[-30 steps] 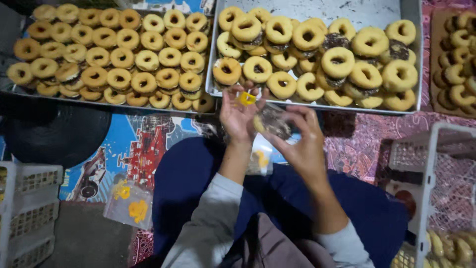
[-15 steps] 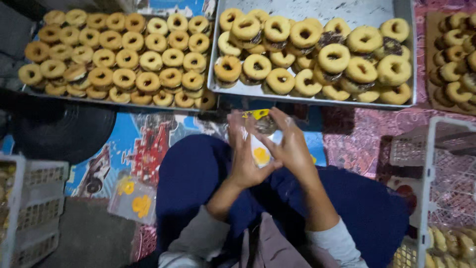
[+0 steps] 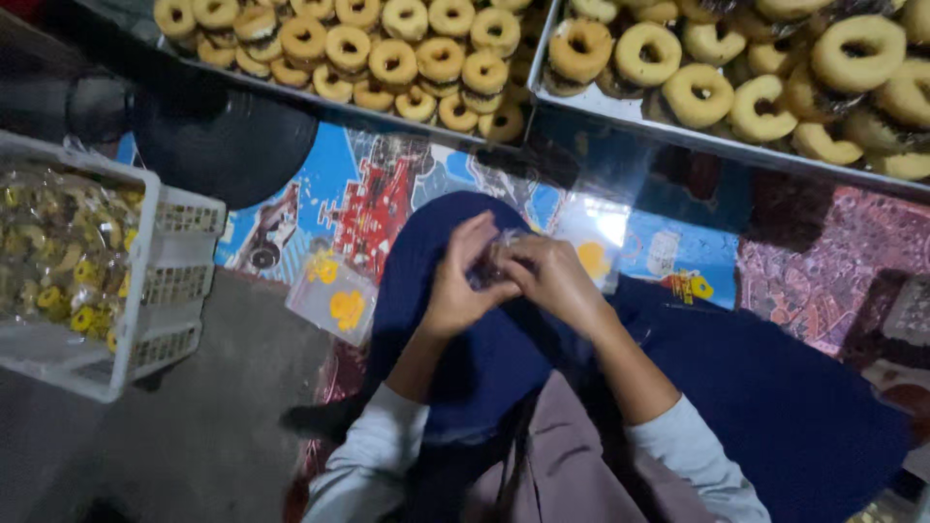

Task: The person sits on the floor and repeatedly picks donuts from metal trays, places them into small clear plastic bags, and sets the sealed bags into a white plastic crate. The person handles plain and chocolate-topped donuts one at a time.

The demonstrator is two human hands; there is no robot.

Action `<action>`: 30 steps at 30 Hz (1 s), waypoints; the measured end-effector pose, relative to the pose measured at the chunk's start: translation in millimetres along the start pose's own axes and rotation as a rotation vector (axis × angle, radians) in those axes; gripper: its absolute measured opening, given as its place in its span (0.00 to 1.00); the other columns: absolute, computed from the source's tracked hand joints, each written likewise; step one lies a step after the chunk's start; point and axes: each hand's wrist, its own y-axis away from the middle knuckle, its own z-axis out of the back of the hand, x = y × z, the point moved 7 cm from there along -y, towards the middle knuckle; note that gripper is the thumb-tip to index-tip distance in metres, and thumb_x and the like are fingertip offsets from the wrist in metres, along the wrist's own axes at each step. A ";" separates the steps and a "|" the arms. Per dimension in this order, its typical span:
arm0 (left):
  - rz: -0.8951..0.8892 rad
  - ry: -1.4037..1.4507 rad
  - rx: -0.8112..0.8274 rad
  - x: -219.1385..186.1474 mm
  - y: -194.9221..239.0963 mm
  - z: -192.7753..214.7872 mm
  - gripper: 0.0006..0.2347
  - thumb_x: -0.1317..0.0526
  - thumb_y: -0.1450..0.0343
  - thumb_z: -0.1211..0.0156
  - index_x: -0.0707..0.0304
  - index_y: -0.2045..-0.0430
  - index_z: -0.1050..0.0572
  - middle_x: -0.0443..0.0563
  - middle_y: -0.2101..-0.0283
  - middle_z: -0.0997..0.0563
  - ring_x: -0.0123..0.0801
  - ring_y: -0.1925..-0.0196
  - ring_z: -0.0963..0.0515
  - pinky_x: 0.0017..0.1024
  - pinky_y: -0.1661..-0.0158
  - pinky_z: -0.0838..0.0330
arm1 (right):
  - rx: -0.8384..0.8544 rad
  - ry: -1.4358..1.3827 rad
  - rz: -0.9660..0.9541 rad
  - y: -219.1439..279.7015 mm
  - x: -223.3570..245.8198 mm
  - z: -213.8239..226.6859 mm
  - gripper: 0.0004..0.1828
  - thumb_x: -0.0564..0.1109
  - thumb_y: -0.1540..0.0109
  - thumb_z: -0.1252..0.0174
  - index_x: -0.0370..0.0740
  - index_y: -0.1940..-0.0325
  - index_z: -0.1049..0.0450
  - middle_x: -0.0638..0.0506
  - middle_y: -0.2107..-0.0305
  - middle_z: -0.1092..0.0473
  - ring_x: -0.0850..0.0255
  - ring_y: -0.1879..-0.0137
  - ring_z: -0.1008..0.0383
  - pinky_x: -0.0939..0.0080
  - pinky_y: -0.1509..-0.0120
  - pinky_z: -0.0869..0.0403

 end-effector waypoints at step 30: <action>0.202 0.127 -0.362 18.3 20.2 23.2 0.10 0.70 0.24 0.47 0.79 0.51 0.23 0.61 0.55 0.16 0.31 0.54 0.18 0.27 0.51 0.24 | -0.190 0.205 0.459 -1.1 77.2 10.8 0.24 0.41 0.42 0.36 0.36 0.41 0.27 0.43 0.52 0.24 0.46 0.47 0.21 0.51 0.43 0.23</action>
